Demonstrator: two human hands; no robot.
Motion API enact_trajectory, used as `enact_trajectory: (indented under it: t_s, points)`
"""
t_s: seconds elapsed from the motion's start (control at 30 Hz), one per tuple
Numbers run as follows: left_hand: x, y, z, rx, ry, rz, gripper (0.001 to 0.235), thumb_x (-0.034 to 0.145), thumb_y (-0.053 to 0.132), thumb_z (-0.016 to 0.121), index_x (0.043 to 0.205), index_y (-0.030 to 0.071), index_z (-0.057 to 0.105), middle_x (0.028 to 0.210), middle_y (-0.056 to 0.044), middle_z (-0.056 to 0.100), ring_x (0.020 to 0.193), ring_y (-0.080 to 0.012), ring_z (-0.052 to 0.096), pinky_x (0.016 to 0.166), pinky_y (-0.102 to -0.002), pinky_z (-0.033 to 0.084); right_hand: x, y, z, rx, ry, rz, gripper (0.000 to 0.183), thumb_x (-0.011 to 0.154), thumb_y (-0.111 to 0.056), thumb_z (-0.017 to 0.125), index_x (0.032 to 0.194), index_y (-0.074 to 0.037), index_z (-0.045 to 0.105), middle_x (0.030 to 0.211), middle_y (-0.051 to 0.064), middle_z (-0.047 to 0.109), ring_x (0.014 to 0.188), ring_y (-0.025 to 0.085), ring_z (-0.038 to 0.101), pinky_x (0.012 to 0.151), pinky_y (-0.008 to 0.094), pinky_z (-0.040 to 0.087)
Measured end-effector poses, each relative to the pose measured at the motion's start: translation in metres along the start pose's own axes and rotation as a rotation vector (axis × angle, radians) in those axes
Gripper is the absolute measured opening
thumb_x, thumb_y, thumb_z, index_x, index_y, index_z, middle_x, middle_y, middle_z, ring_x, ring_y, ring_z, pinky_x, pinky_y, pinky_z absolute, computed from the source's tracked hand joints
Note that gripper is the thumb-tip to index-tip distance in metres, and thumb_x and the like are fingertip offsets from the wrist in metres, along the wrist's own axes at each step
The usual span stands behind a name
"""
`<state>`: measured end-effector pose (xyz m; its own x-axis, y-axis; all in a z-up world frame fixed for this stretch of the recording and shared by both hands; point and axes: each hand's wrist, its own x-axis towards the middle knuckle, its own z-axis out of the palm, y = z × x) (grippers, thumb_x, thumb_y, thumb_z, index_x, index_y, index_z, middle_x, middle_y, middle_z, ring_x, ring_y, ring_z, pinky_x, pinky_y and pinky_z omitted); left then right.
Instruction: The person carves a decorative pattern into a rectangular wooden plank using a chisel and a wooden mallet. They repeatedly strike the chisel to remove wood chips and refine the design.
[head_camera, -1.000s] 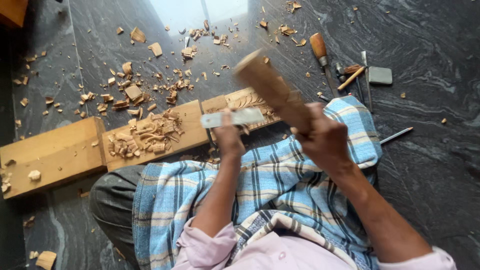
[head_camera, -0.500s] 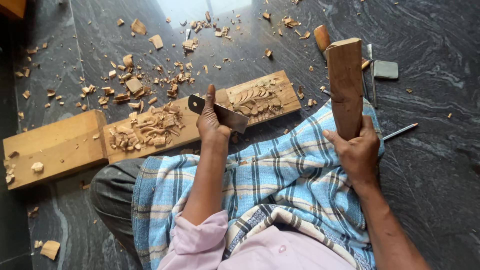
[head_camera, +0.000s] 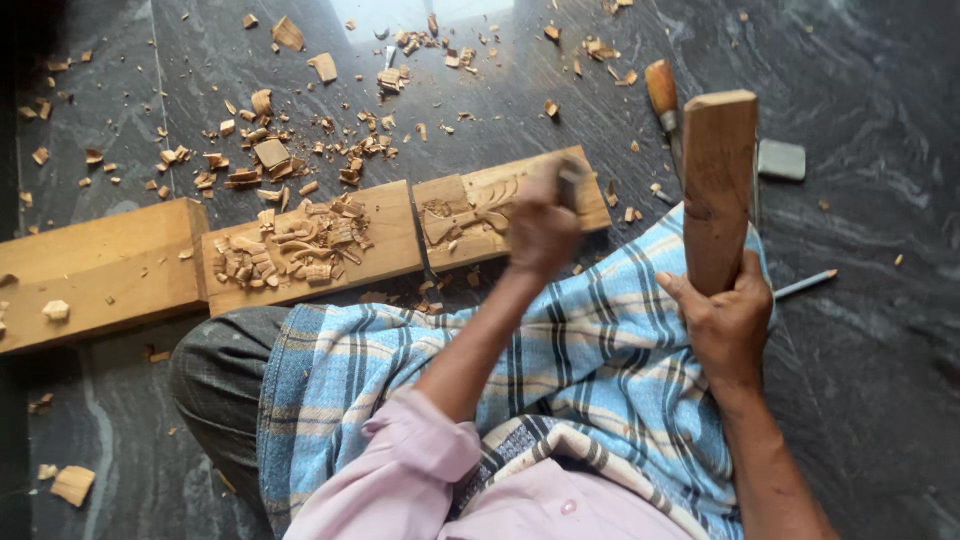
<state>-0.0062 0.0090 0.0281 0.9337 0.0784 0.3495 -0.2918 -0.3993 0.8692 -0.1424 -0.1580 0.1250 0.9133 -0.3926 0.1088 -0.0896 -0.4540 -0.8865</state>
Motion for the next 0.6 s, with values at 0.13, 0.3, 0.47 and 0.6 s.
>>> enact_trajectory:
  t_s: [0.13,0.3,0.47,0.6]
  points:
    - [-0.015,0.022,0.010,0.112,0.008,0.297,0.031,0.078,0.000,0.063,0.109,0.000,0.059,0.089,-0.014,0.064,0.082,-0.0298,0.066,0.073,-0.043,0.054,-0.002,-0.008,0.004,0.029,0.028,0.019,0.036,0.084,-0.009,0.085,0.105,-0.004,0.056,0.072,0.001,0.060,0.056,0.008,0.053,0.050,0.024,0.042]
    - [-0.021,0.018,0.010,0.115,-0.103,0.288,0.046,0.065,0.000,0.070,0.109,-0.003,0.058,0.087,-0.018,0.061,0.087,-0.0370,0.065,0.078,-0.046,0.052,-0.006,-0.013,0.007,0.079,0.035,0.011,0.035,0.086,-0.008,0.083,0.104,-0.006,0.054,0.071,0.000,0.059,0.055,0.007,0.054,0.049,0.023,0.043]
    - [-0.020,-0.003,0.022,0.116,-0.093,0.236,0.039,0.070,0.003,0.070,0.108,0.000,0.058,0.083,-0.013,0.061,0.077,-0.0281,0.064,0.071,-0.043,0.054,-0.008,-0.003,0.007,0.019,0.017,-0.007,0.033,0.089,-0.010,0.084,0.104,-0.006,0.054,0.073,0.000,0.059,0.057,0.007,0.055,0.050,0.022,0.044]
    - [-0.020,-0.009,0.023,0.148,-0.053,0.234,0.039,0.071,0.003,0.067,0.109,-0.001,0.057,0.081,-0.012,0.059,0.075,-0.0270,0.064,0.070,-0.042,0.056,-0.006,0.001,0.007,0.037,0.019,0.000,0.034,0.090,-0.010,0.084,0.105,-0.005,0.054,0.076,0.000,0.059,0.058,0.007,0.055,0.050,0.022,0.045]
